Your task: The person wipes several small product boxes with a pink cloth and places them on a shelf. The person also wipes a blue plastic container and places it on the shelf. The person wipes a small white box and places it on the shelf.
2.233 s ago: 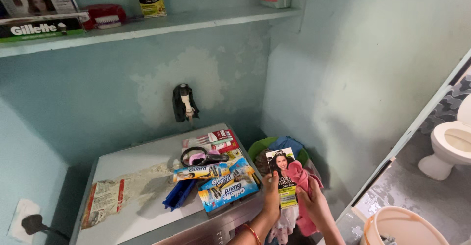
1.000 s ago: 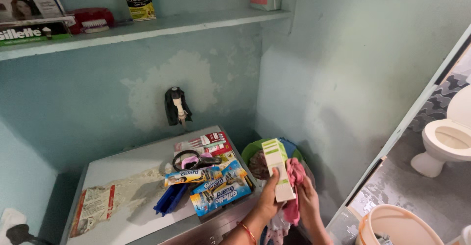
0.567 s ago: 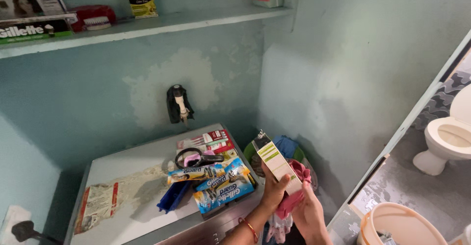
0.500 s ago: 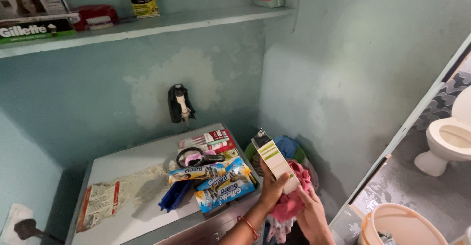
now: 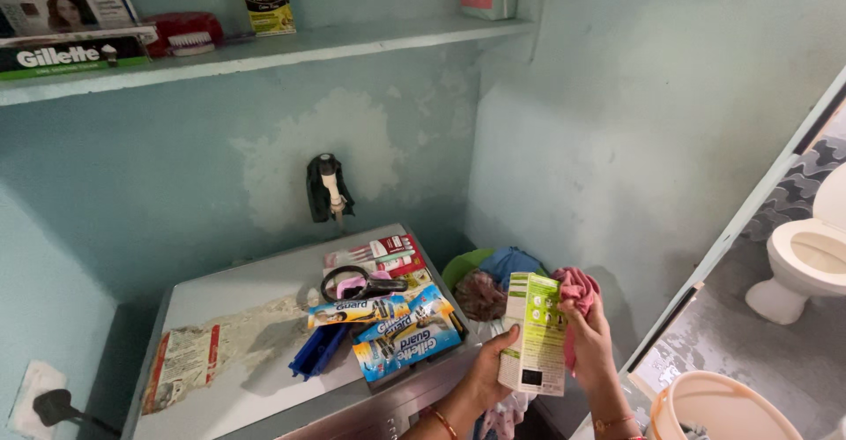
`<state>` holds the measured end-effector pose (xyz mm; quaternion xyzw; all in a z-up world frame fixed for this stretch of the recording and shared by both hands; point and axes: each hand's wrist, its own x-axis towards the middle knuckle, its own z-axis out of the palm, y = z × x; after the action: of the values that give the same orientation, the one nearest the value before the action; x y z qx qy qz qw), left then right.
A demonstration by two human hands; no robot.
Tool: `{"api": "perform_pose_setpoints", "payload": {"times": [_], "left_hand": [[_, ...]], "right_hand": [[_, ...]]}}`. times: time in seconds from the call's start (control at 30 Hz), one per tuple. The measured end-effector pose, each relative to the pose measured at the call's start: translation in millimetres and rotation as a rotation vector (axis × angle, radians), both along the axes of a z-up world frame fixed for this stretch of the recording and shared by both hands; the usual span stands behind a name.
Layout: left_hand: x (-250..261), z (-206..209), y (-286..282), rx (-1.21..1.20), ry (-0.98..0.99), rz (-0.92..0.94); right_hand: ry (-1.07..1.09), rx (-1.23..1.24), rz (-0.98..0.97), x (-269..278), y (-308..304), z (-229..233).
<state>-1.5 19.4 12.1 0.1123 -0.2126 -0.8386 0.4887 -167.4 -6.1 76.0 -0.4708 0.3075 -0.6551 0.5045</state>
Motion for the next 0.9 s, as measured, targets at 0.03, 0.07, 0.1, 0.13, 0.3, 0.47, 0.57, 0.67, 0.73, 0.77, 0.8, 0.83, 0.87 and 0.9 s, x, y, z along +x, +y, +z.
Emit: {"api": "perform_pose_setpoints", "payload": {"times": [0.03, 0.07, 0.1, 0.13, 0.3, 0.47, 0.57, 0.67, 0.73, 0.77, 0.8, 0.83, 0.87, 0.9], "left_hand": [[-1, 0, -1, -0.008, -0.03, 0.041], [-2, 0, -4, -0.017, -0.06, 0.081], [-3, 0, -6, -0.035, -0.072, 0.108], [-4, 0, -7, -0.054, -0.085, 0.135], [6, 5, -5, -0.058, -0.106, 0.187], [14, 13, 3, 0.032, -0.132, 0.098], [9, 14, 8, -0.24, -0.42, 0.151], [14, 10, 24, -0.378, -0.54, 0.16], [24, 9, 35, -0.434, -0.486, 0.257], [33, 11, 38, -0.464, -0.461, 0.312], [42, 12, 42, -0.463, -0.481, 0.365], [53, 13, 49, -0.457, -0.504, 0.42], [65, 14, 55, -0.451, -0.527, 0.476], [78, 15, 61, -0.447, -0.513, 0.525]], "right_hand": [[-0.006, 0.022, 0.013, 0, 0, -7], [-0.012, 0.043, 0.027, 3, 0, -17], [-0.017, 0.067, 0.039, 4, 0, -29], [0.027, 0.086, 0.019, 3, 2, -41], [0.377, 0.127, -0.072, -1, 12, -67], [0.518, 0.193, -0.094, -25, 32, -18], [0.624, 0.135, -0.402, -23, 36, 11], [0.786, -0.021, -0.433, -12, 32, 27], [0.699, -0.064, -0.28, -1, 28, 31], [0.594, -0.039, -0.188, 8, 27, 32], [0.49, -0.013, -0.095, 18, 25, 34], [0.324, -0.001, -0.007, 33, 24, 35], [0.159, 0.016, 0.08, 50, 26, 35], [-0.004, 0.038, 0.17, 67, 26, 36]]}}
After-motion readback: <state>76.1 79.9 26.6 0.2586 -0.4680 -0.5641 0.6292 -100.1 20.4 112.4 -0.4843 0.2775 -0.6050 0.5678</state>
